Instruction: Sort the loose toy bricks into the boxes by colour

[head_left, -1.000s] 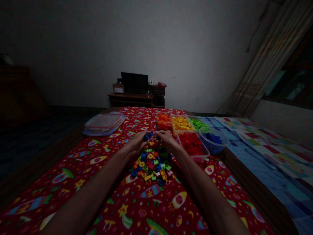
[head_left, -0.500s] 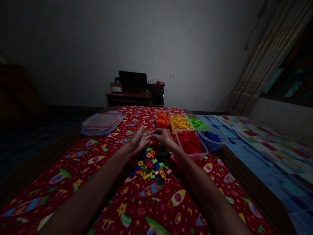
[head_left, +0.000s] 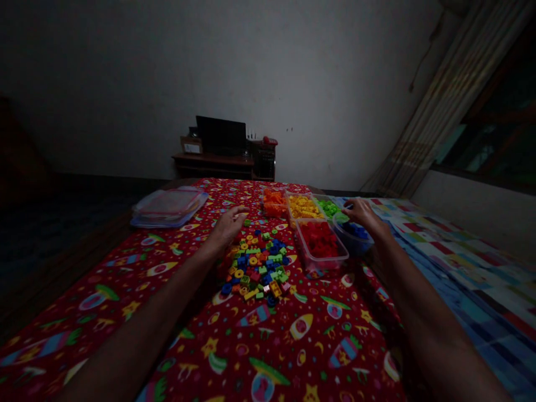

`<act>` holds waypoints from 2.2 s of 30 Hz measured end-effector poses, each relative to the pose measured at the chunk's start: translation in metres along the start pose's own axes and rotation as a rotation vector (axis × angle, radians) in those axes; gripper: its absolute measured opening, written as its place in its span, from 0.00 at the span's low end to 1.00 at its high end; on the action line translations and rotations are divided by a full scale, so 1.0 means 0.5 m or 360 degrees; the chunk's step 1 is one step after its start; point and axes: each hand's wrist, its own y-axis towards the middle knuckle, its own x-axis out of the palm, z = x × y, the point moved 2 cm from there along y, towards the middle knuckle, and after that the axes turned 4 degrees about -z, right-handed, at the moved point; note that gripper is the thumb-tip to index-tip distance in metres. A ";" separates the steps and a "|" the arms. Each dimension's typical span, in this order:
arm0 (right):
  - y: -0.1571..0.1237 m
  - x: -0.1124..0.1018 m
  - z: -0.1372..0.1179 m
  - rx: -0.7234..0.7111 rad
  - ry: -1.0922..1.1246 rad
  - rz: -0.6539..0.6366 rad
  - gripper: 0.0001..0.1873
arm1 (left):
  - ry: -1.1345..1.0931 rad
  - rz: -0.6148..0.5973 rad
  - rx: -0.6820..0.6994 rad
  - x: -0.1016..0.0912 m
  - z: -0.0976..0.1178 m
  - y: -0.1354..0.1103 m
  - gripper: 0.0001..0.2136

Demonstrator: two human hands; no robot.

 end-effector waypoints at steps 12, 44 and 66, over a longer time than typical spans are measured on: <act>-0.099 0.039 -0.192 -0.0431 0.0287 -0.0015 0.13 | 0.0788 -0.1114 0.1362 0.152 0.098 -0.241 0.09; -0.133 0.178 -0.313 -0.0665 0.0409 -0.0397 0.13 | 0.0807 -0.0482 0.0498 -0.024 -0.059 -0.049 0.15; -0.111 0.207 -0.322 -0.0631 0.0663 -0.0504 0.06 | -0.0234 -0.0473 -0.0122 -0.012 -0.052 -0.045 0.24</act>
